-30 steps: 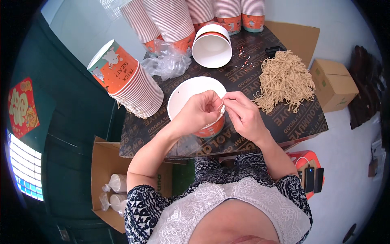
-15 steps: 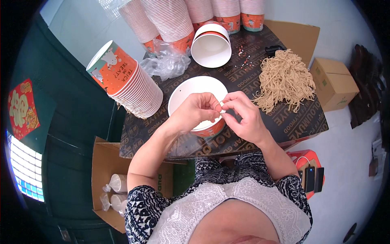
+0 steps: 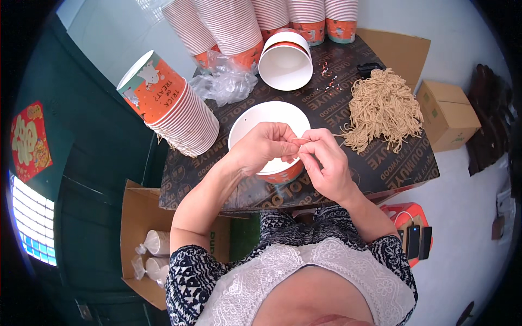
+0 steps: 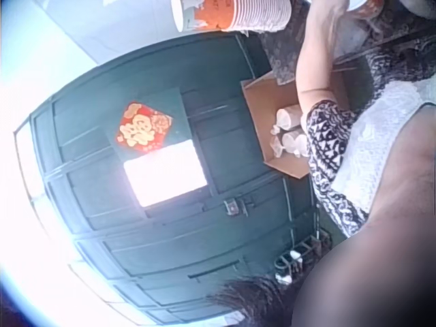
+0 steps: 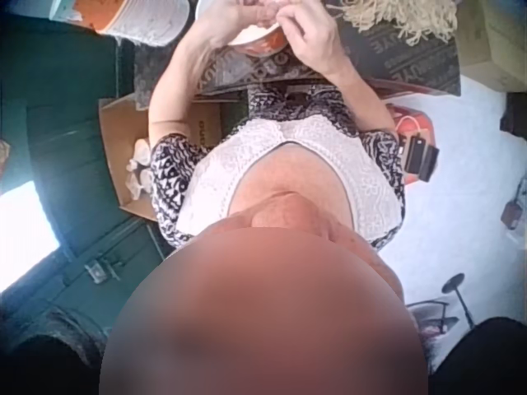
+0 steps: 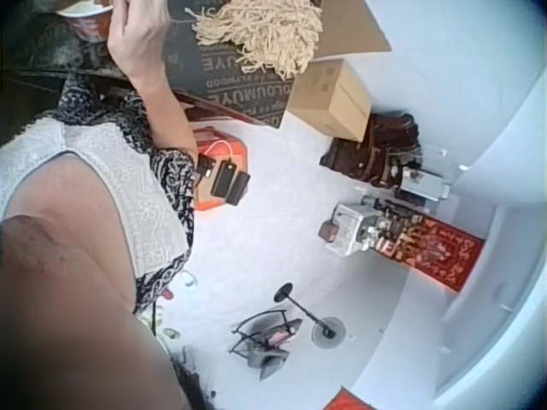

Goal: Manually attaching thin rope handles to paper buckets at a workstation.

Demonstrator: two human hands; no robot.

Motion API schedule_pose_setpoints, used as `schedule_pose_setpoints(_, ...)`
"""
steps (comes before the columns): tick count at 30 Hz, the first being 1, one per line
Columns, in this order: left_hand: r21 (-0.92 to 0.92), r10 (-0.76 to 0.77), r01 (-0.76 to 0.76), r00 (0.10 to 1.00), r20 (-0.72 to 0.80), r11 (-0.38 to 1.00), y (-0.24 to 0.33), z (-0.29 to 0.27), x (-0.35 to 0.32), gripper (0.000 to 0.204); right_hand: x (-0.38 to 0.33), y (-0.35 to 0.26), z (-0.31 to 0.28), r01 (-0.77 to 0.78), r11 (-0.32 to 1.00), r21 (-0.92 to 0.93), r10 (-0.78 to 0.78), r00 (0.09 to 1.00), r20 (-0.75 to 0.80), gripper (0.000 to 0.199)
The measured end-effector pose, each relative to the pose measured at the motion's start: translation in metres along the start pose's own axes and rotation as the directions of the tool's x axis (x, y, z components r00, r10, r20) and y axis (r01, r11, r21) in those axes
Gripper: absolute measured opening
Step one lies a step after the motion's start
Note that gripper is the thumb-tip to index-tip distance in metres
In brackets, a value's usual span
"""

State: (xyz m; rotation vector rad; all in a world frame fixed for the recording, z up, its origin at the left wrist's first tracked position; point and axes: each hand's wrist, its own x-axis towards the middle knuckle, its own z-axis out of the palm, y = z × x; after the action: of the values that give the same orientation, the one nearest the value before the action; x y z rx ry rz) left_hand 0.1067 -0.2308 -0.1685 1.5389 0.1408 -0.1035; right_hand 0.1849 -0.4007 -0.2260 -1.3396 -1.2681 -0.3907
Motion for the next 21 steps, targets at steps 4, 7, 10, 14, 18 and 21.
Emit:
schedule_pose_setpoints(4, -0.021, 0.0, 0.0, 1.0, 0.004, 1.0, -0.003, -0.002, 0.001, 0.008, -0.003, 0.002, 0.003, 0.006, 1.0, -0.003, -0.006, 1.0, 0.012, 0.012)
schedule_pose_setpoints(7, 0.0, 0.024, -0.024, 1.0, 0.002, 1.0, -0.005, -0.003, 0.001, 0.01, -0.003, 0.003, 0.0, 0.028, 1.0, 0.005, -0.028, 0.999, 0.016, 0.01)
schedule_pose_setpoints(10, -0.016, 0.036, -0.036, 0.999, 0.024, 0.999, -0.004, -0.002, 0.002, 0.011, 0.001, 0.008, -0.009, 0.011, 0.998, 0.069, -0.012, 1.0, 0.017, 0.01)
schedule_pose_setpoints(14, -0.061, 0.016, -0.014, 0.999, 0.045, 0.998, -0.006, -0.006, 0.002, 0.011, 0.001, 0.002, -0.015, -0.099, 0.993, 0.058, 0.098, 0.995, 0.03, 0.014)
schedule_pose_setpoints(18, -0.065, 0.012, -0.008, 0.998, 0.054, 0.998, -0.006, -0.006, 0.003, 0.009, 0.001, -0.004, -0.008, -0.038, 0.995, -0.089, 0.039, 0.999, 0.005, 0.023)
schedule_pose_setpoints(21, -0.05, 0.034, -0.031, 0.998, 0.054, 0.998, -0.005, -0.005, 0.004, 0.007, -0.003, -0.002, -0.003, -0.07, 0.99, -0.123, 0.072, 0.997, 0.009, 0.021)
